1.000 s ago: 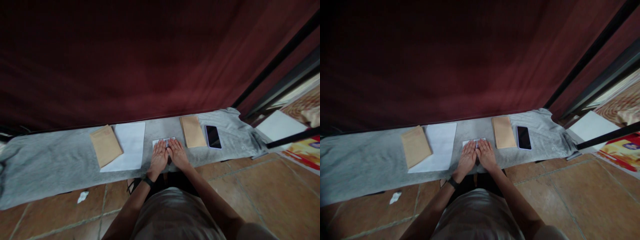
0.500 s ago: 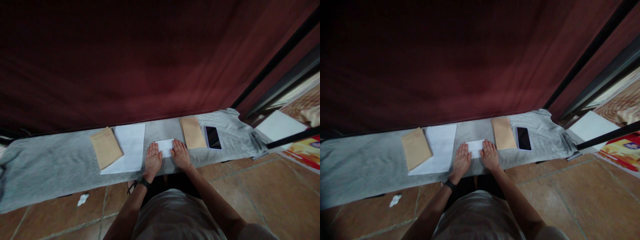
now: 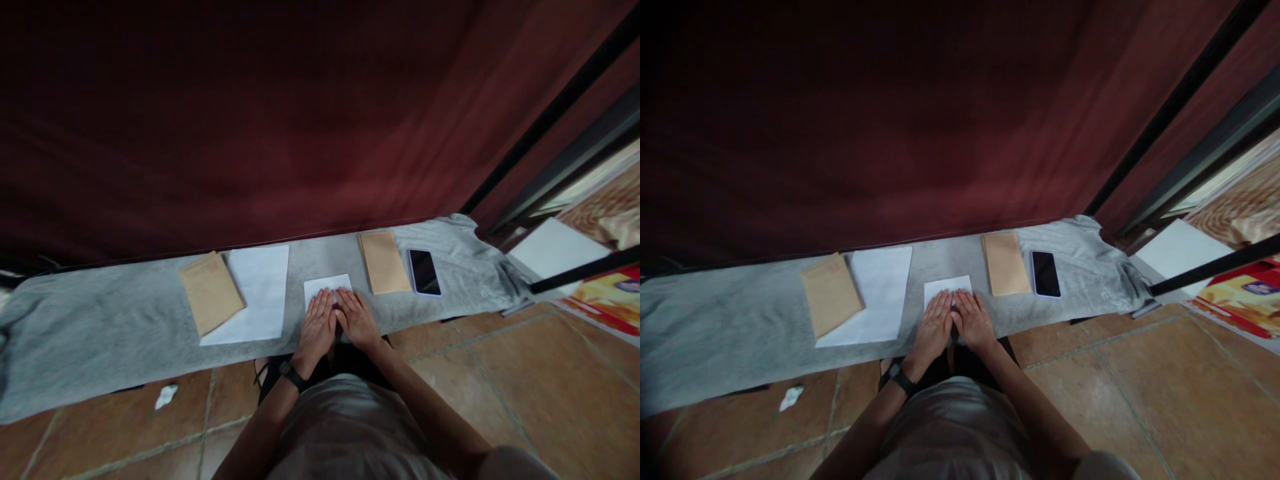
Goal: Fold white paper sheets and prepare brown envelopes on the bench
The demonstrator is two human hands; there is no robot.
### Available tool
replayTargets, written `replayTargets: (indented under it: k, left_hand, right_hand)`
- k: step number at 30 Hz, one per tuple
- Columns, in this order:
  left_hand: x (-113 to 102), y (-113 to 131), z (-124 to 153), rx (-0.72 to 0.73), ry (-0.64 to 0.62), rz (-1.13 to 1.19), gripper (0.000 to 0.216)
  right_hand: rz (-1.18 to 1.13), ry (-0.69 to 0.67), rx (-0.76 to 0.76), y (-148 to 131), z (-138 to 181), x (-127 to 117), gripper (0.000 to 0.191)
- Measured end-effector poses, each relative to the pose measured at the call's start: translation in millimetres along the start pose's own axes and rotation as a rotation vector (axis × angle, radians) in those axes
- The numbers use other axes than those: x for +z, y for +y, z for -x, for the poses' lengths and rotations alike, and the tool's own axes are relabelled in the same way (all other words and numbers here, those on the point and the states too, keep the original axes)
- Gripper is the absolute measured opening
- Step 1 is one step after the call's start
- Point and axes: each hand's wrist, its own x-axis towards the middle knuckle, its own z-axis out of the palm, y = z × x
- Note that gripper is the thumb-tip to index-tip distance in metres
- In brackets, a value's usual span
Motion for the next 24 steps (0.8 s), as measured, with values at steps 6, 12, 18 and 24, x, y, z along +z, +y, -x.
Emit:
replayTargets:
  k: [6, 12, 18, 24]
  left_hand:
    - [5, -4, 8, -0.049, 0.0, -0.002, 0.056]
    - [-7, -14, 16, -0.221, 0.04, 0.033, 0.058]
    - [-16, -20, 9, -0.449, 0.059, 0.353, 0.048]
    - [-32, -20, -16, -0.828, 0.148, 0.971, 0.039]
  right_hand:
    - [0.031, 0.038, 0.032, 9, 14, 2, 0.053]
    - [0.07, 0.068, 0.073, 15, 18, 2, 0.055]
    - [0.082, 0.063, 0.085, 12, 18, 3, 0.055]
    - [0.098, 0.081, 0.094, 11, 19, 6, 0.056]
